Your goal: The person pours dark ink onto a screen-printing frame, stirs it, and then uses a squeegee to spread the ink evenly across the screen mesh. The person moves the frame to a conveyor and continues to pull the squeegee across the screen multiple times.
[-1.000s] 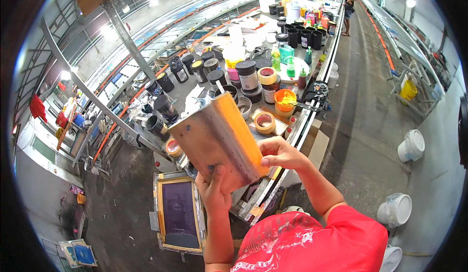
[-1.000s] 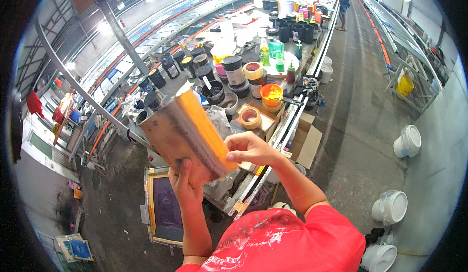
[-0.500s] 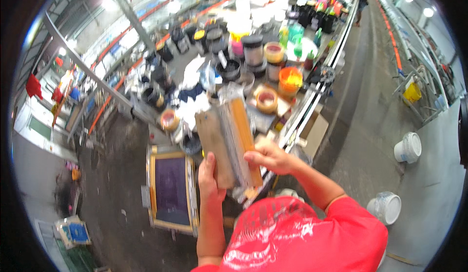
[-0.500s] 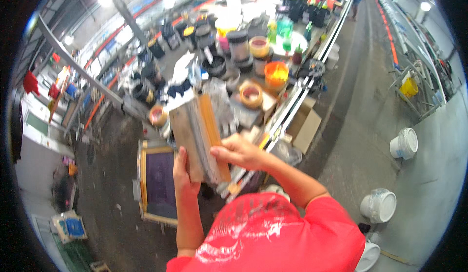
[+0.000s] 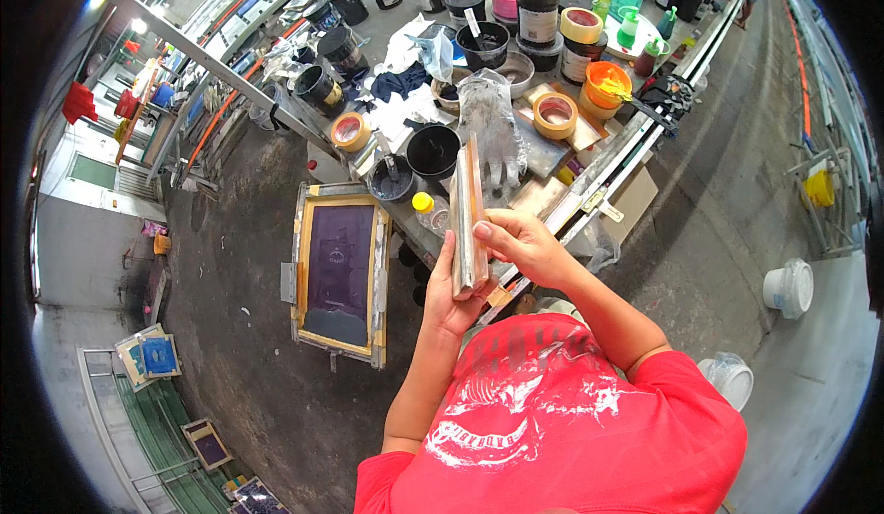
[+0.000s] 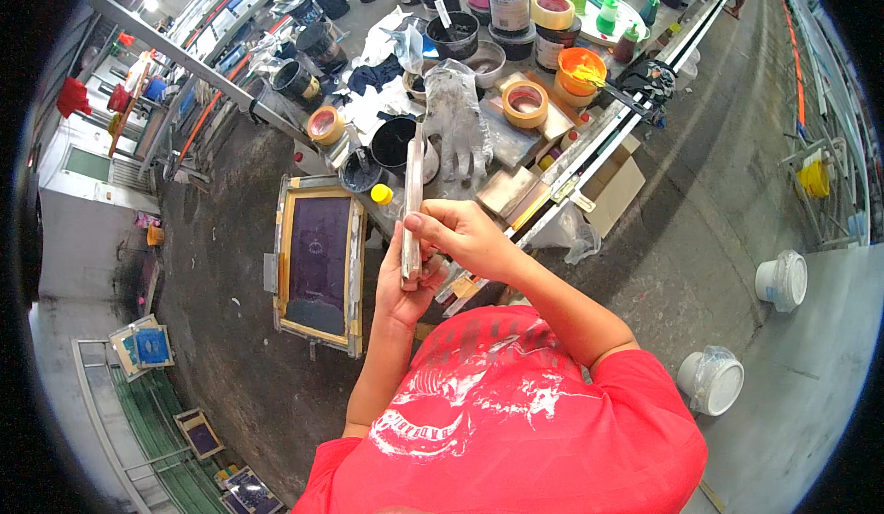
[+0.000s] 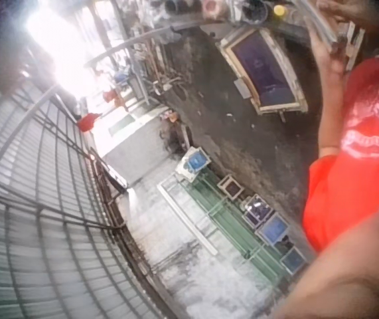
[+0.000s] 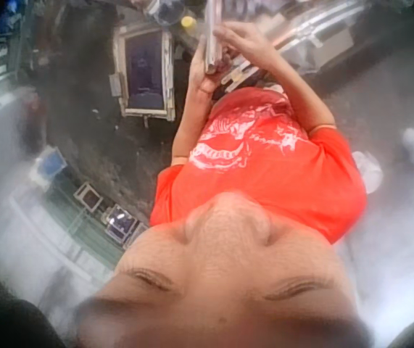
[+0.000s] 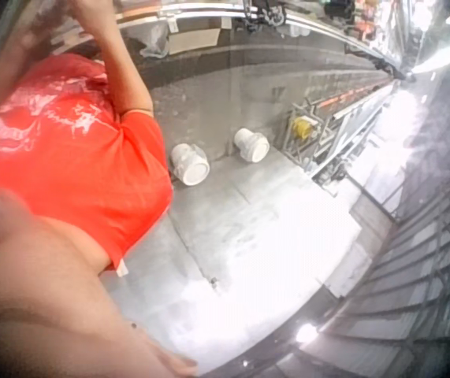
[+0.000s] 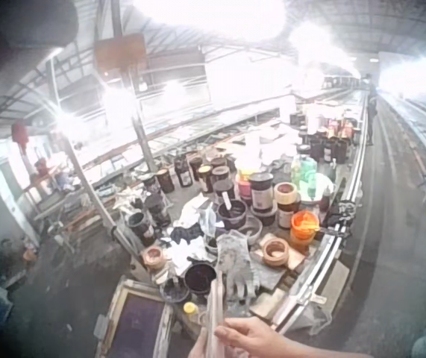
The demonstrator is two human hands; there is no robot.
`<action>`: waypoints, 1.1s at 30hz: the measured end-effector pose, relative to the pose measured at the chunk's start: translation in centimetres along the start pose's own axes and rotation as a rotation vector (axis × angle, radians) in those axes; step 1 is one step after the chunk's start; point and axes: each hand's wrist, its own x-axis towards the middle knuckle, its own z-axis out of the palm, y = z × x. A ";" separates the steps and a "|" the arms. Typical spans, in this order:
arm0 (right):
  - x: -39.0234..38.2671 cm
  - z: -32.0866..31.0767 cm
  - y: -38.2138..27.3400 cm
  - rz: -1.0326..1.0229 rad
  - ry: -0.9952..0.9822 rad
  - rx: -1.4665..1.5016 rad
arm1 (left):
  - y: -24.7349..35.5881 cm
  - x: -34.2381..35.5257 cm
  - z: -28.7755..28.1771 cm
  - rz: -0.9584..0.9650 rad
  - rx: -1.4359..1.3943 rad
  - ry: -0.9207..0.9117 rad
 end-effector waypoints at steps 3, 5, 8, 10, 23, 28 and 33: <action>0.1 0.5 -0.2 -0.044 -0.004 0.093 | -0.5 0.6 -1.4 -0.037 -0.075 -0.095; 0.0 0.1 0.4 -0.057 -0.012 0.033 | -0.7 0.8 -1.5 -0.051 -0.100 -0.104; -0.3 0.2 0.2 -0.039 0.006 0.031 | -0.9 0.7 -0.8 -0.062 -0.085 -0.106; -0.7 -0.1 0.0 -0.052 -0.006 0.020 | -0.9 0.3 0.3 -0.051 -0.053 -0.019; 0.8 -6.9 1.0 -0.047 0.310 -0.273 | -2.2 -1.6 -0.9 0.413 0.551 -0.024; 1.4 -6.7 2.0 -0.041 0.174 0.202 | -3.0 -2.2 -1.2 0.486 0.639 -0.042; 2.0 -6.1 4.5 0.111 0.236 0.635 | -2.6 -1.7 -1.7 0.434 0.591 -0.036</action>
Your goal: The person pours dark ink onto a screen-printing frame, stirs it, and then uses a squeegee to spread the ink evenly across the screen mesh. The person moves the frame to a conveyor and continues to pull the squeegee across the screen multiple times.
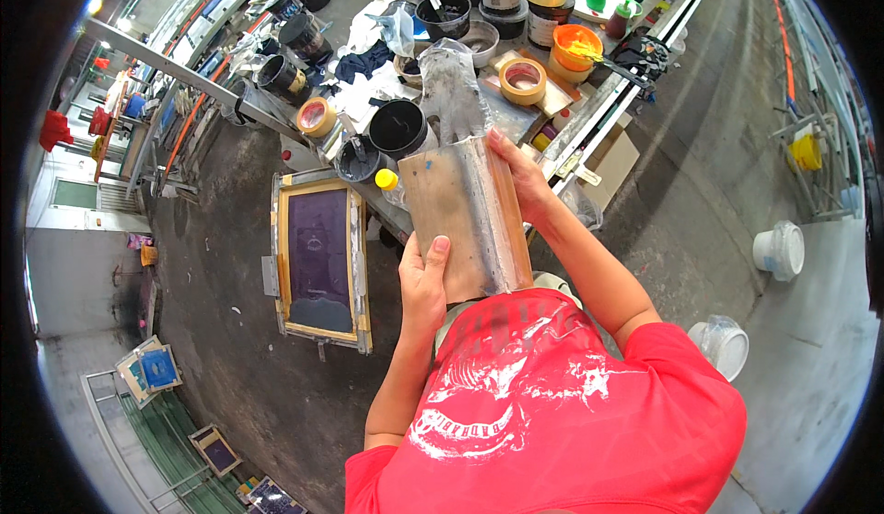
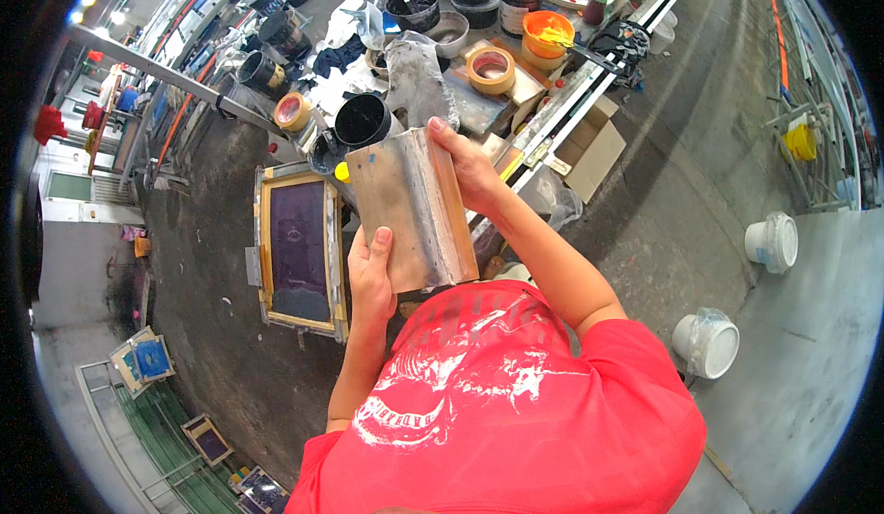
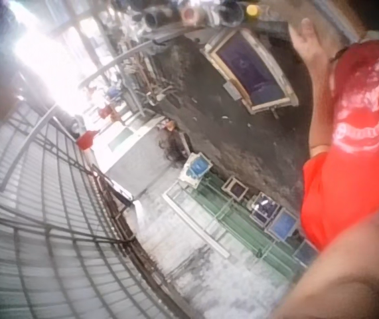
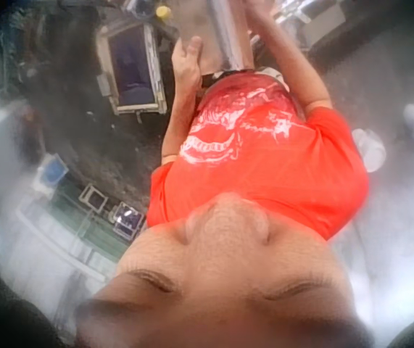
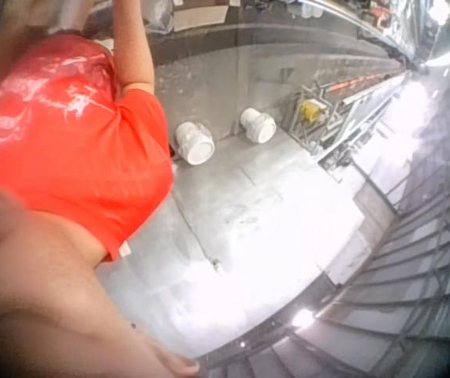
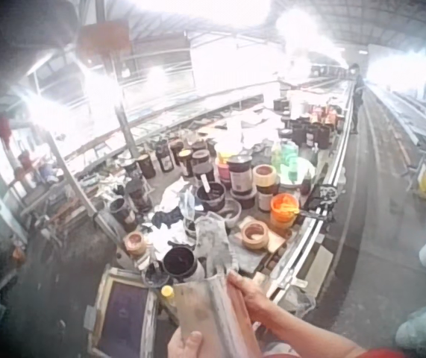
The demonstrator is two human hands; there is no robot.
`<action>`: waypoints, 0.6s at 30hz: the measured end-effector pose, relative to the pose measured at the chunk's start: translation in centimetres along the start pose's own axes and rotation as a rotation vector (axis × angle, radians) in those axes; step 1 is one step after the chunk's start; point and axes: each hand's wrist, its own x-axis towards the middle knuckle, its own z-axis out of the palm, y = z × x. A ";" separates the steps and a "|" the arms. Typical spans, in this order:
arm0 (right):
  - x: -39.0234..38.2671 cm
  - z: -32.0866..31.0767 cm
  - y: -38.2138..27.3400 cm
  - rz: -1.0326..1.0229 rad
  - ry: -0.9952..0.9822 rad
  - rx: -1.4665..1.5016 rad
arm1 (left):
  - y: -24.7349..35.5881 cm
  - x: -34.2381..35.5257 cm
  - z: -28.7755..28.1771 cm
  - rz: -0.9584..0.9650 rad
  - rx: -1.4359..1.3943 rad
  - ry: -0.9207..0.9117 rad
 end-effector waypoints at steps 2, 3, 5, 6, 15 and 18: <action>-0.1 0.0 1.0 0.033 0.001 0.043 | -0.1 0.1 -0.2 0.000 -0.037 0.042; 0.2 0.2 1.6 -0.019 -0.094 -0.003 | 0.2 0.5 -0.1 -0.002 -0.077 0.073; -0.9 0.6 3.5 0.048 -0.052 -0.109 | 0.9 1.5 -0.1 -0.068 -0.230 0.124; -1.5 1.6 4.6 0.063 0.032 -0.103 | 1.7 2.6 -0.1 -0.117 -0.342 0.133; -5.4 -0.8 9.1 0.175 -0.279 -0.213 | 8.7 11.7 1.5 -0.120 -0.863 -0.261; -4.6 -0.1 8.3 0.088 -0.289 -0.238 | 9.1 11.6 1.4 -0.101 -0.873 -0.250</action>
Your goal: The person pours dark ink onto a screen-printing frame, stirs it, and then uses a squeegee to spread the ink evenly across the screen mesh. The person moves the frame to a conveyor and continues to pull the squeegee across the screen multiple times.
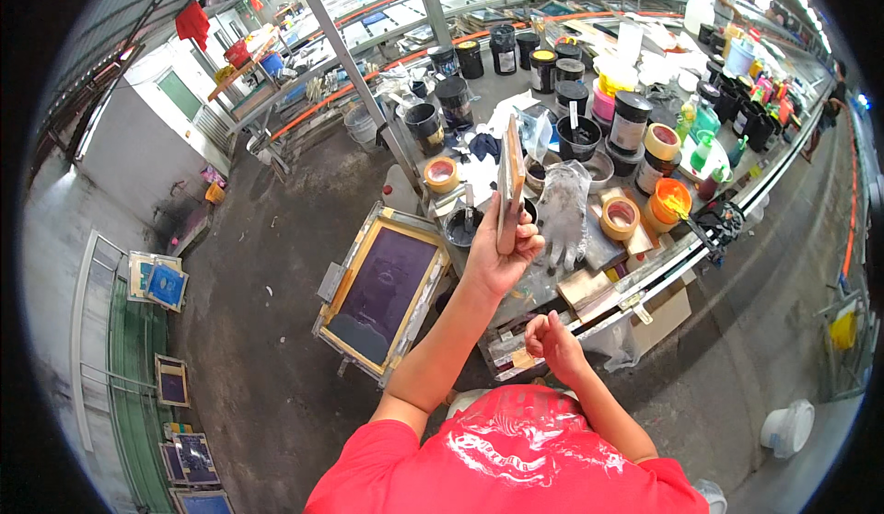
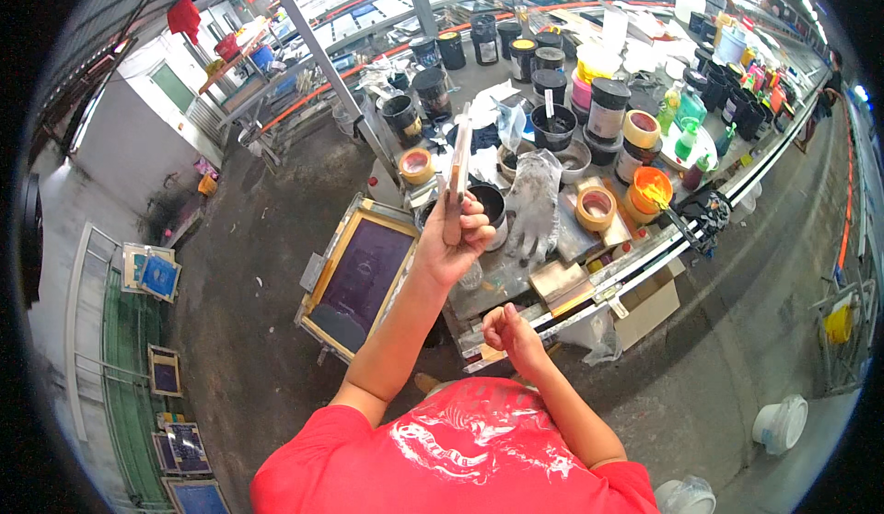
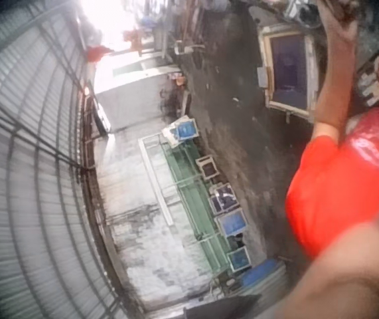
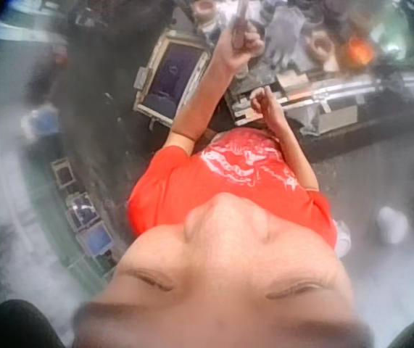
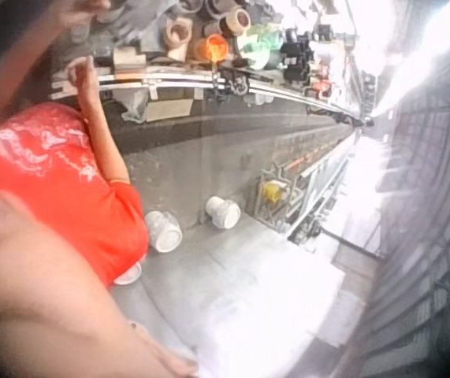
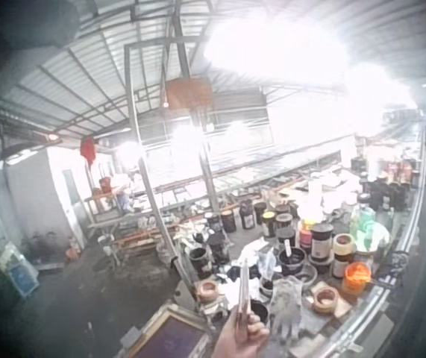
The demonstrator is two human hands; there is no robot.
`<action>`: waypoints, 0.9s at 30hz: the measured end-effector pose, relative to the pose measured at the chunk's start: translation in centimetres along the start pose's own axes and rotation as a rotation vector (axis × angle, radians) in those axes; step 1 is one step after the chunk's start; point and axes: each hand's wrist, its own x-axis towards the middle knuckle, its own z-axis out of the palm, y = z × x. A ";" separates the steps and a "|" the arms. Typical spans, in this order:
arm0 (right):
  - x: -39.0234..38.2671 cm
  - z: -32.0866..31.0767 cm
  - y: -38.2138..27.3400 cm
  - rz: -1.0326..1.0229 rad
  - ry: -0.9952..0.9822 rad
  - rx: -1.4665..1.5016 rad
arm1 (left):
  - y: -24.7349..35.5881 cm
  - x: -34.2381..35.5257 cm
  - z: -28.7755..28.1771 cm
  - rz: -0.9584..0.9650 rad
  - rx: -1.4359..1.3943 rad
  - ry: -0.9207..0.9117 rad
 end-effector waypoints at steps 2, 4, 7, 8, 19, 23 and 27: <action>-0.5 -0.4 -0.5 -0.035 0.025 -0.001 | -0.6 0.0 -0.6 -0.049 -0.049 0.038; -0.9 -0.4 -0.9 -0.032 0.083 -0.010 | -1.0 -0.4 -0.8 -0.072 -0.099 0.052; -1.4 -0.7 -1.2 -0.044 0.078 -0.057 | -1.4 -0.7 -0.9 -0.100 -0.178 0.108; -1.5 -0.6 -1.3 -0.040 0.074 -0.064 | -1.4 -0.7 -1.0 -0.106 -0.202 0.134; -0.4 -0.7 -4.2 -0.178 0.124 -0.174 | -1.8 -2.3 -0.7 -0.003 0.001 0.113; -0.6 -0.5 -8.4 -0.283 0.160 -0.142 | -2.9 -4.8 -1.4 0.257 0.726 0.270; -1.4 -1.4 -4.6 -0.304 0.517 -0.233 | -4.4 -10.1 -7.3 -0.034 1.358 0.190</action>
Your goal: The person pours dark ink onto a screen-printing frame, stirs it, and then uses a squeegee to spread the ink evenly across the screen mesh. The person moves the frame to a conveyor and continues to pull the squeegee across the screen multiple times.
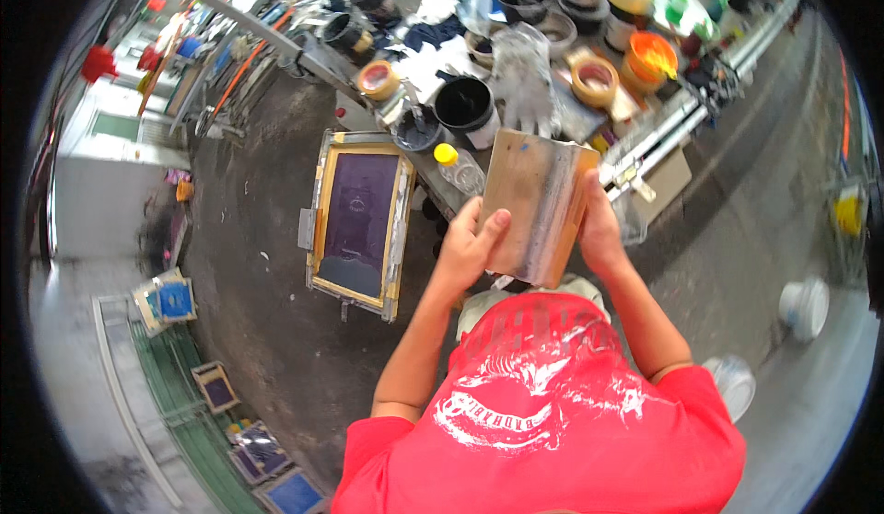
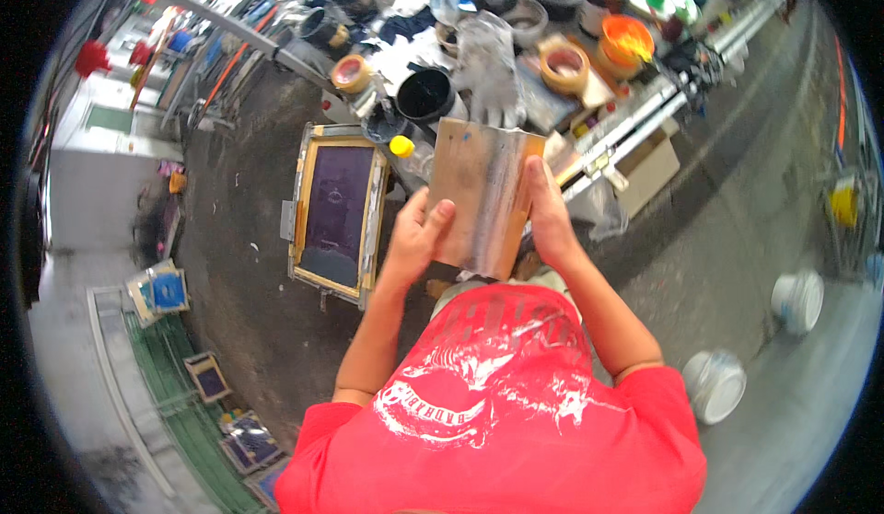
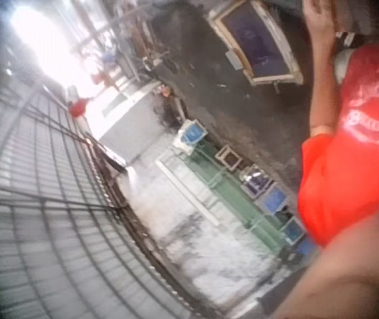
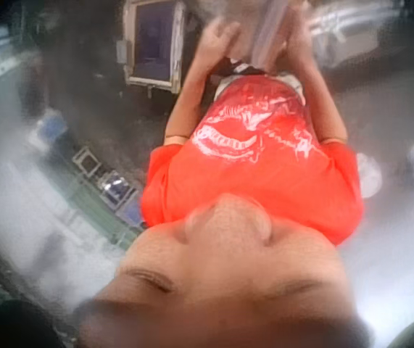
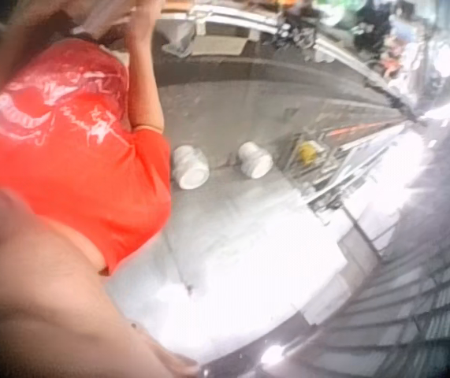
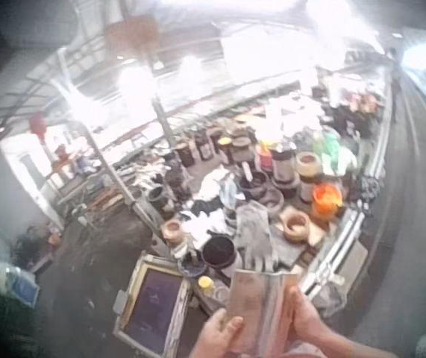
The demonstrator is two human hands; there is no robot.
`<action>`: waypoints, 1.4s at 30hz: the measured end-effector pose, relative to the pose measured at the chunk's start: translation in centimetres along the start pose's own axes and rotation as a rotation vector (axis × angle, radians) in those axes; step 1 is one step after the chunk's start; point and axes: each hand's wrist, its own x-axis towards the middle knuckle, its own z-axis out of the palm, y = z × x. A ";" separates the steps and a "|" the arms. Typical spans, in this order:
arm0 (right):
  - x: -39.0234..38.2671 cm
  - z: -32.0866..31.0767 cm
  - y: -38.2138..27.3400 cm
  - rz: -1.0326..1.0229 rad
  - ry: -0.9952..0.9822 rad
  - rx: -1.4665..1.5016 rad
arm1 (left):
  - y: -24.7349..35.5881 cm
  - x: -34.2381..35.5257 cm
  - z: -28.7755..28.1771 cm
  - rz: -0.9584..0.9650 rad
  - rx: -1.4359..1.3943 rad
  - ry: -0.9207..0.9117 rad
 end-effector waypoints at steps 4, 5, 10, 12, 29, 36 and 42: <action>-0.4 -1.9 3.3 -0.059 0.256 -0.447 | -4.9 -0.6 2.9 -0.048 -0.061 0.026; -0.9 -1.8 3.8 -0.077 0.277 -0.451 | -5.1 -0.6 2.8 -0.137 -0.142 -0.013; 1.4 -3.5 5.0 0.026 0.183 -0.355 | -6.0 0.5 2.6 -0.366 -0.333 -0.047; 4.6 -4.9 4.5 0.131 0.078 -0.413 | -6.3 1.0 3.3 -0.442 -0.460 0.014; 5.1 -14.9 0.4 -0.629 0.667 -1.031 | -4.2 11.3 8.9 -0.397 -0.321 -0.208; -8.1 -15.1 2.3 -0.394 0.710 -0.883 | -2.8 22.3 10.6 -0.465 -0.249 -0.194; -6.3 -14.6 3.1 -0.384 0.618 -0.921 | -5.9 16.1 7.6 -0.256 -0.140 -0.209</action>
